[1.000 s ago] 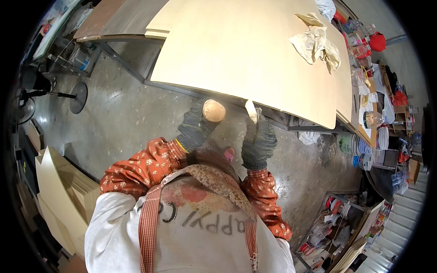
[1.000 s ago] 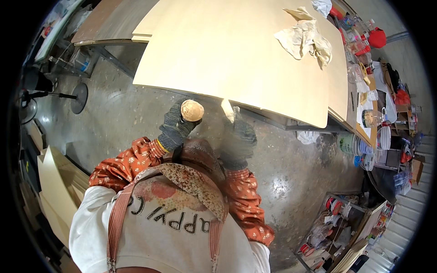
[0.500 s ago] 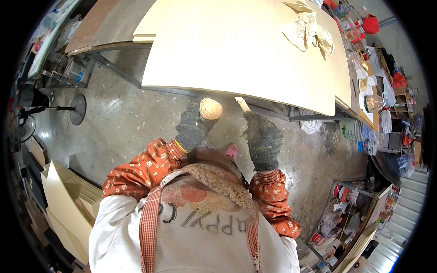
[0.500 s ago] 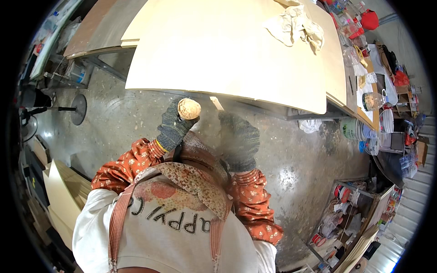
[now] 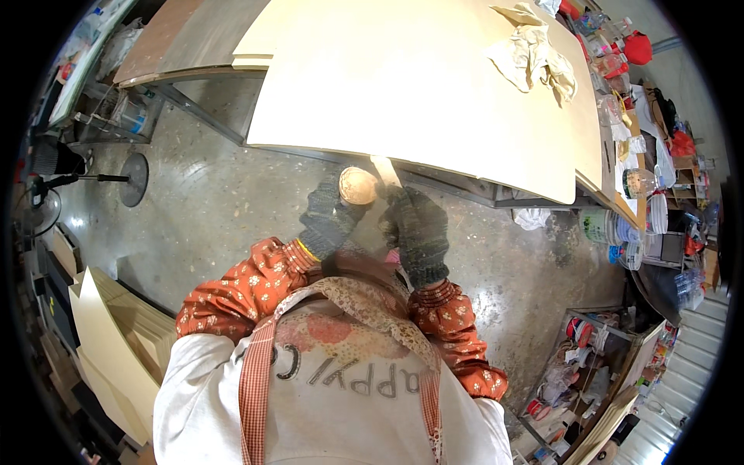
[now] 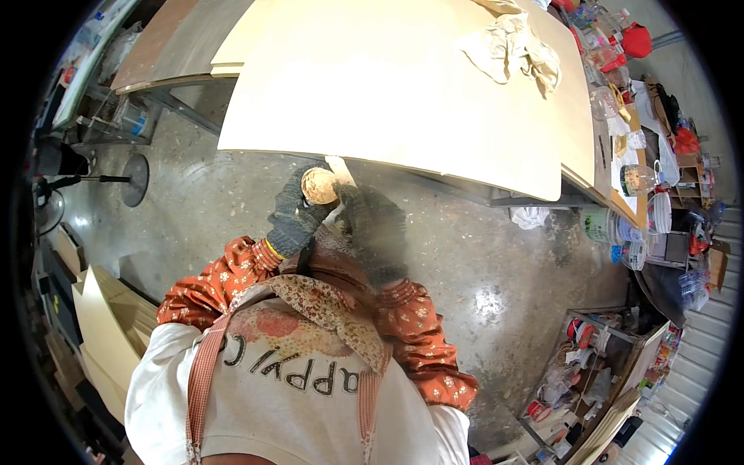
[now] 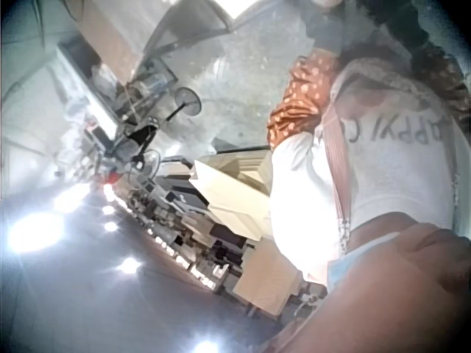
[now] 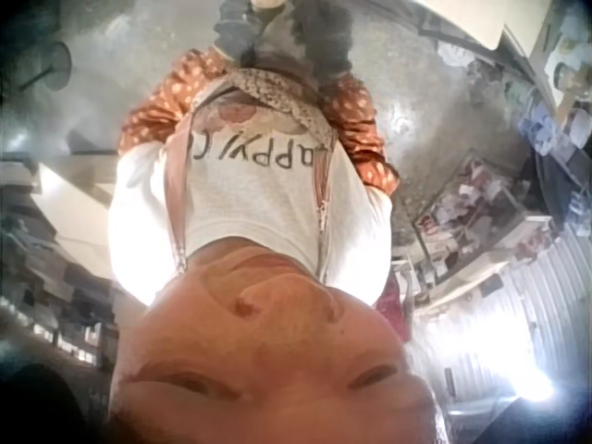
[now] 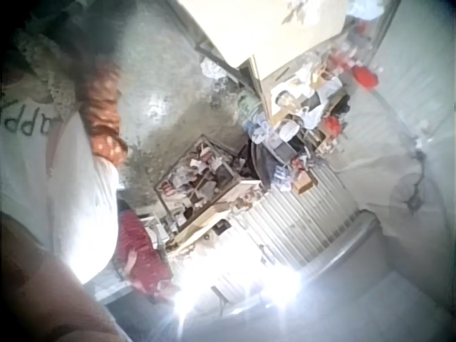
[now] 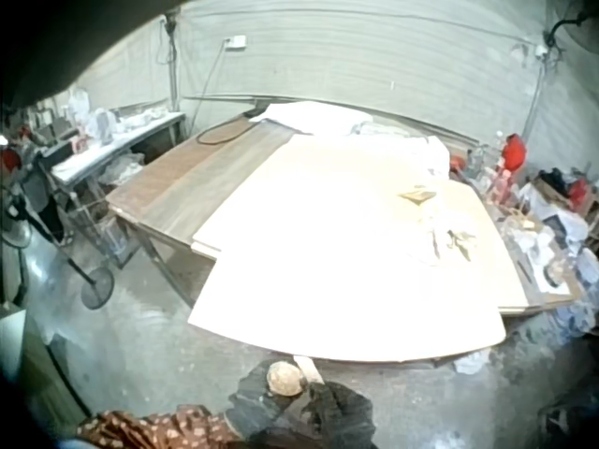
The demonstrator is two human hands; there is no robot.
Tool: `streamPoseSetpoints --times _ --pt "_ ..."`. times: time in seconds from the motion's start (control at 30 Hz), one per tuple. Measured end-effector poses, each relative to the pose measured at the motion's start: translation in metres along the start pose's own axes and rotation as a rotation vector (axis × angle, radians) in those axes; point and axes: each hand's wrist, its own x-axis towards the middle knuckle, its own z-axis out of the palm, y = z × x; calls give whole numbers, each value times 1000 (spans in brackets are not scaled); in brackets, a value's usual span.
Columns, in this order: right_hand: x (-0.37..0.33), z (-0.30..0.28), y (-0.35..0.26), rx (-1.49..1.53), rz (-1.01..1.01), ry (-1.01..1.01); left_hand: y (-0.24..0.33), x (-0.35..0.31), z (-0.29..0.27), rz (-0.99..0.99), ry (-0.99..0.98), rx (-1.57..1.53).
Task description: The person wipes a wood panel with a cloth, moves it to a stack, and then uses a wooden tool to apply glue from a container to the surface.
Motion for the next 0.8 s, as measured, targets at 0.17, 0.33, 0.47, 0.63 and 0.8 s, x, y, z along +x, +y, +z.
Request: streamPoseSetpoints --times 0.17,0.33,0.47,0.63,0.8 --pt "6 12 -2 47 -68 77 -2 -1 -4 -38 38 7" --pt "10 4 8 -306 -90 200 -4 -2 -2 -64 66 23" --pt "6 4 10 -469 -174 306 -1 0 -1 -87 62 3" --pt "4 15 30 -175 -137 218 5 2 0 -38 41 -12" --pt "6 -4 9 212 382 403 0 2 0 -71 82 -51"
